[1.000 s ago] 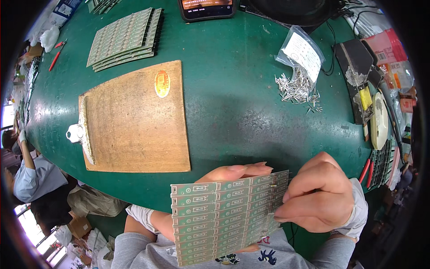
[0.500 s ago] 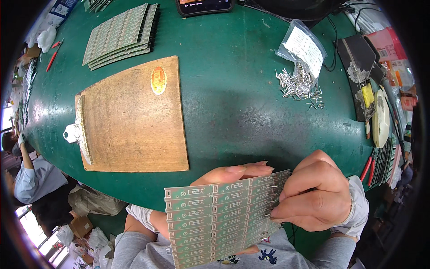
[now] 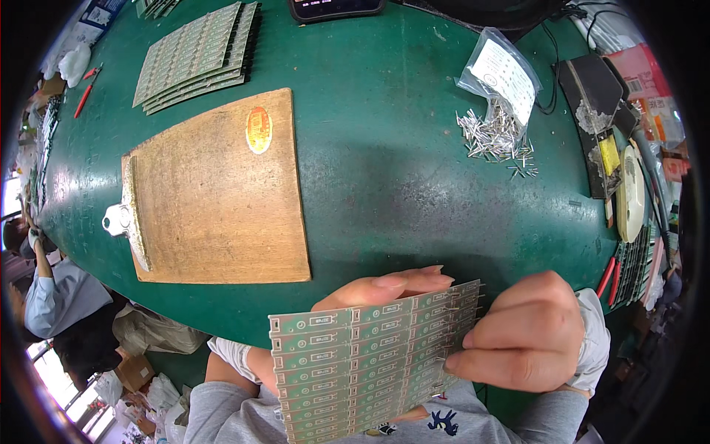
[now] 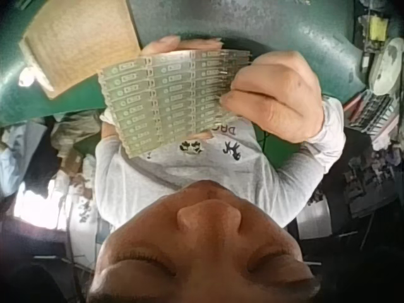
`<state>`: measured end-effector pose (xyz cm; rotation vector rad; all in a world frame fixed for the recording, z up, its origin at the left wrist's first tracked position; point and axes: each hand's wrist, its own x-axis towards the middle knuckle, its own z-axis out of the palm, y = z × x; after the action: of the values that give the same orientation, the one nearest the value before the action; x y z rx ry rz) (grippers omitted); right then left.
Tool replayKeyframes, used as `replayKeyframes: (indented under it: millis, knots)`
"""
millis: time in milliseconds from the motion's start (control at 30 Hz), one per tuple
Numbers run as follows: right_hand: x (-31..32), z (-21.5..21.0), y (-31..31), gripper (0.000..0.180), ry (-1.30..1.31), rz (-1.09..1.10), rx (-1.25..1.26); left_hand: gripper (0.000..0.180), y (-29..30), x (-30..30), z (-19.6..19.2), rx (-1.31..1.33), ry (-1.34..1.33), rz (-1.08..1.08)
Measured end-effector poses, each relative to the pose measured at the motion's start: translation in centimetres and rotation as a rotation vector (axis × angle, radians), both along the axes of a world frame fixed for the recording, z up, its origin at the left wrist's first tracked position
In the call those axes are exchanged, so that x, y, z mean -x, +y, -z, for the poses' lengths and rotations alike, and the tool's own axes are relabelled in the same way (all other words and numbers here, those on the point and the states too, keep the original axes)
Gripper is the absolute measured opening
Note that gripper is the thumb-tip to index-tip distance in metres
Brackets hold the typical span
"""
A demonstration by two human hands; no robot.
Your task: The person assembles a circuit board panel by picking metal pins from a pile on the table and inserting them into the board holes by hand.
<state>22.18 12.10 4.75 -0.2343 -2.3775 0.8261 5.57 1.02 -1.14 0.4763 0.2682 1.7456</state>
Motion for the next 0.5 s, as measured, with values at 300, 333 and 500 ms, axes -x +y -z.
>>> replayKeyframes:
  millis: [300, 333, 500]
  knots:
    - [-0.8, 0.1, -0.4, 0.024, -0.065, -0.040, -0.192, 0.118, -0.5, 0.7, -0.8, 0.057, -0.053, 0.062]
    - [-1.0, 0.5, -0.6, 0.024, -0.066, -0.041, -0.192, 0.119, -0.8, 0.5, -0.7, 0.080, -0.069, 0.050]
    - [-2.0, 0.6, -1.4, 0.026, -0.080, 0.019, -0.444, 0.120, -1.3, -0.7, -1.2, 0.171, -0.155, 0.008]
